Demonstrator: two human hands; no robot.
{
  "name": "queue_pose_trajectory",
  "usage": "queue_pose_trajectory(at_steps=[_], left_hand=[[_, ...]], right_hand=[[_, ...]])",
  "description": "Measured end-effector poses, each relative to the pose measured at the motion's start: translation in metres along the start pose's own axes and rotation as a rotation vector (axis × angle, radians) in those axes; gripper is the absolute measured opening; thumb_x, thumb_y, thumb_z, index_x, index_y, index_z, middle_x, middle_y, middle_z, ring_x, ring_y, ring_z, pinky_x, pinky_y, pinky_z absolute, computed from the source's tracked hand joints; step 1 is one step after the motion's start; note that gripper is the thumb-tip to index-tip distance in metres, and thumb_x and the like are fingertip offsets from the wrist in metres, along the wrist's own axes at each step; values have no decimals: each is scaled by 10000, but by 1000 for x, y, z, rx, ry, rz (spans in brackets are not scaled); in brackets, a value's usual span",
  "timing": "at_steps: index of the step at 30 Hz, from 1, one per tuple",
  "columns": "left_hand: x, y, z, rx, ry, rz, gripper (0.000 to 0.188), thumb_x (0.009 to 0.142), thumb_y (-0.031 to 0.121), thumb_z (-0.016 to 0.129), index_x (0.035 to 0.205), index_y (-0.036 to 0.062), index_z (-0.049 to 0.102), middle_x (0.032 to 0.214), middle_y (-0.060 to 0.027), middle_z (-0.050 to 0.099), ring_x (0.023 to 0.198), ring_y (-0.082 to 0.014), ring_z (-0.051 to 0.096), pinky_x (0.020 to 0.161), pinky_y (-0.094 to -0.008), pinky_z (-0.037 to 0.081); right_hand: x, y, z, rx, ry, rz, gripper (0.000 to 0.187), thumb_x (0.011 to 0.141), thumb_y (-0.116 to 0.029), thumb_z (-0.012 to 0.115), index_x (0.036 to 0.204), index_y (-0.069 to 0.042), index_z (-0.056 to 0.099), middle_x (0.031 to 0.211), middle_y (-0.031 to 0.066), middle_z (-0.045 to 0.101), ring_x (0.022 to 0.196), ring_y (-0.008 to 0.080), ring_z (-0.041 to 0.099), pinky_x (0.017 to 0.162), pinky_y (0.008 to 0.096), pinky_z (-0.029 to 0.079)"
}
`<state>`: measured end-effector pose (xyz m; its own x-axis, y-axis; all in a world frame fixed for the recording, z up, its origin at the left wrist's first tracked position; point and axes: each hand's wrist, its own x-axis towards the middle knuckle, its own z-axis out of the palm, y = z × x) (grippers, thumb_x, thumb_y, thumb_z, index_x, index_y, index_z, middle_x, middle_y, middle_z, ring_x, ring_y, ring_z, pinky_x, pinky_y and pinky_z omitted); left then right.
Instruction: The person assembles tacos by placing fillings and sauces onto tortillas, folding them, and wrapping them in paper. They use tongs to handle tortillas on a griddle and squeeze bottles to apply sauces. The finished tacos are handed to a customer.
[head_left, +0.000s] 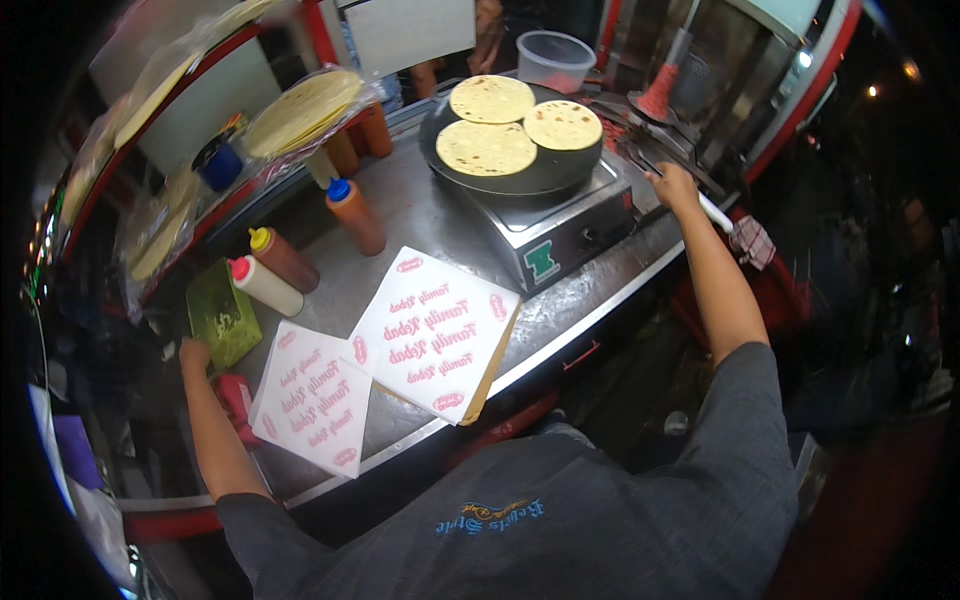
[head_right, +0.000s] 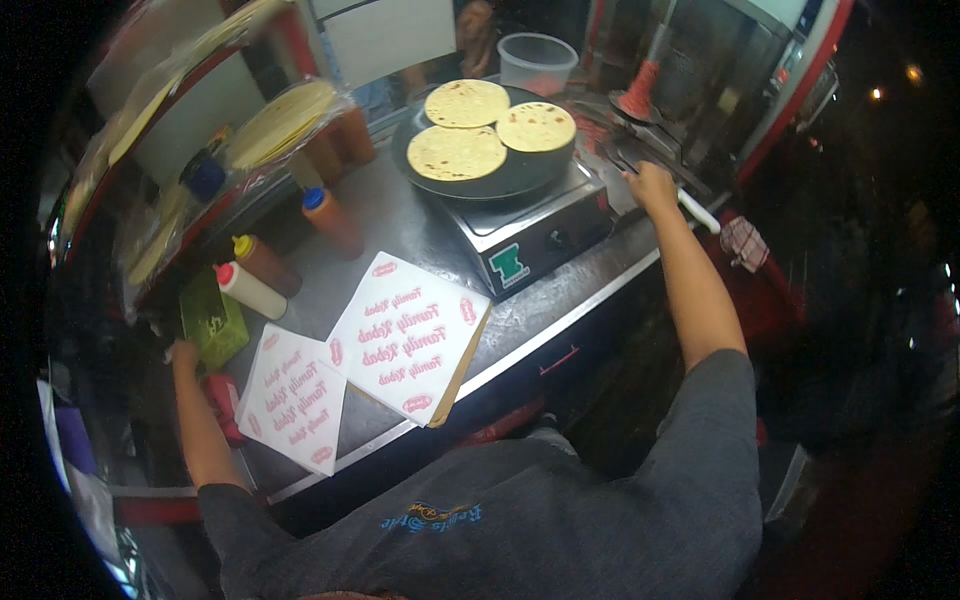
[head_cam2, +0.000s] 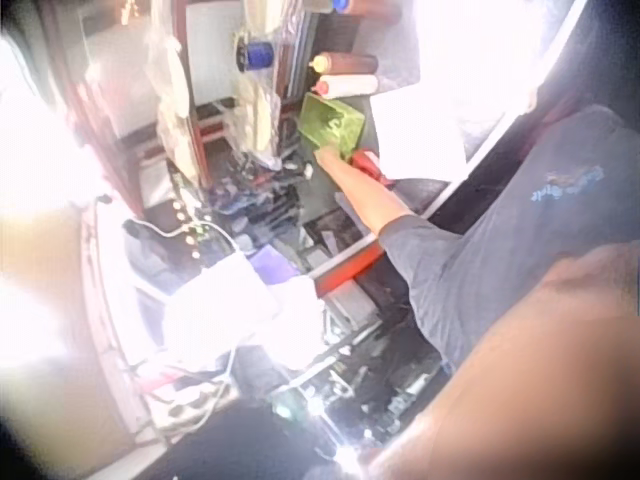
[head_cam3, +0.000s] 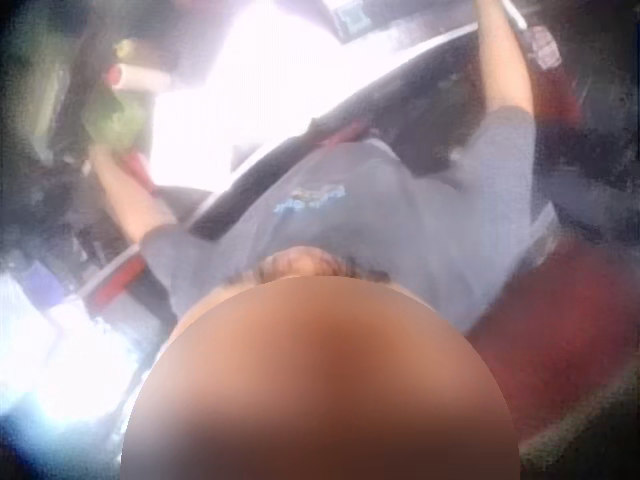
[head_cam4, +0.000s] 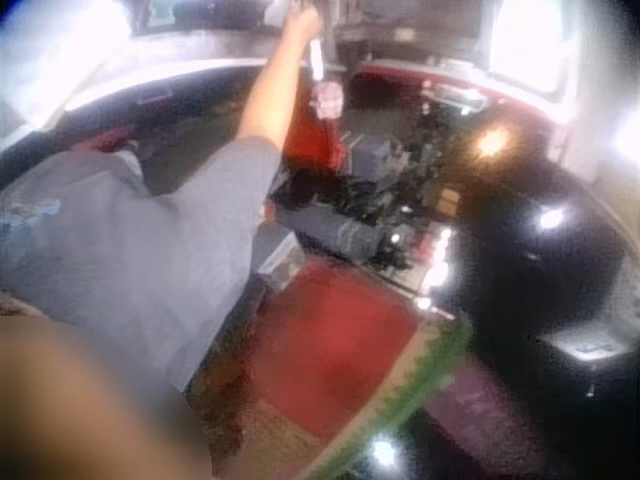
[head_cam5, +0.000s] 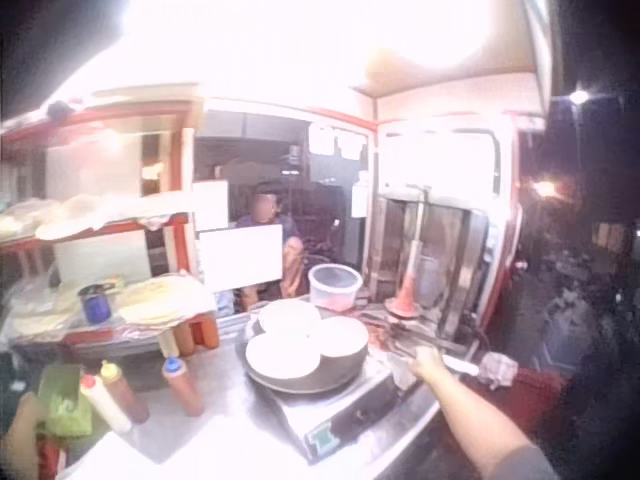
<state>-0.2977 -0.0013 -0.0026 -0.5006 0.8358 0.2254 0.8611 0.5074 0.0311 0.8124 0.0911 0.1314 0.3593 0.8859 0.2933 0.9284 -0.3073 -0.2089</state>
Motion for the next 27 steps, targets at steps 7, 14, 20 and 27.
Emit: queue_pose_trajectory(at_steps=[7,14,20,27], left_hand=[[-26,-2,-84,-677,-76,-363,296,1026,237,515,1210,17,588,951,-201,658,759,-344,649,653,-466,494],[-248,85,-223,-780,18,-19,234,1100,292,513,1202,90,571,1019,-26,593,888,-129,574,682,-327,480],[-397,304,-270,-1300,-276,70,494,961,314,715,1325,36,532,1106,-45,616,974,-130,608,818,-291,510],[-371,499,-190,-1468,-824,304,452,867,69,717,1265,56,503,932,-3,540,752,-101,528,591,-268,459]], right_hand=[[27,31,33,-125,-25,-194,474,917,-428,782,1286,-133,752,1242,176,730,1233,403,643,1048,535,496],[-21,8,10,629,324,-450,352,971,-284,765,1257,-79,746,966,130,680,913,264,683,808,400,545],[-212,-5,-29,1251,-862,-681,260,1018,-278,742,1078,-29,782,1001,138,761,955,251,723,841,361,567],[-299,-6,133,1398,-1199,-159,303,1066,-243,657,1241,-21,765,1041,130,787,817,199,771,727,337,619]])
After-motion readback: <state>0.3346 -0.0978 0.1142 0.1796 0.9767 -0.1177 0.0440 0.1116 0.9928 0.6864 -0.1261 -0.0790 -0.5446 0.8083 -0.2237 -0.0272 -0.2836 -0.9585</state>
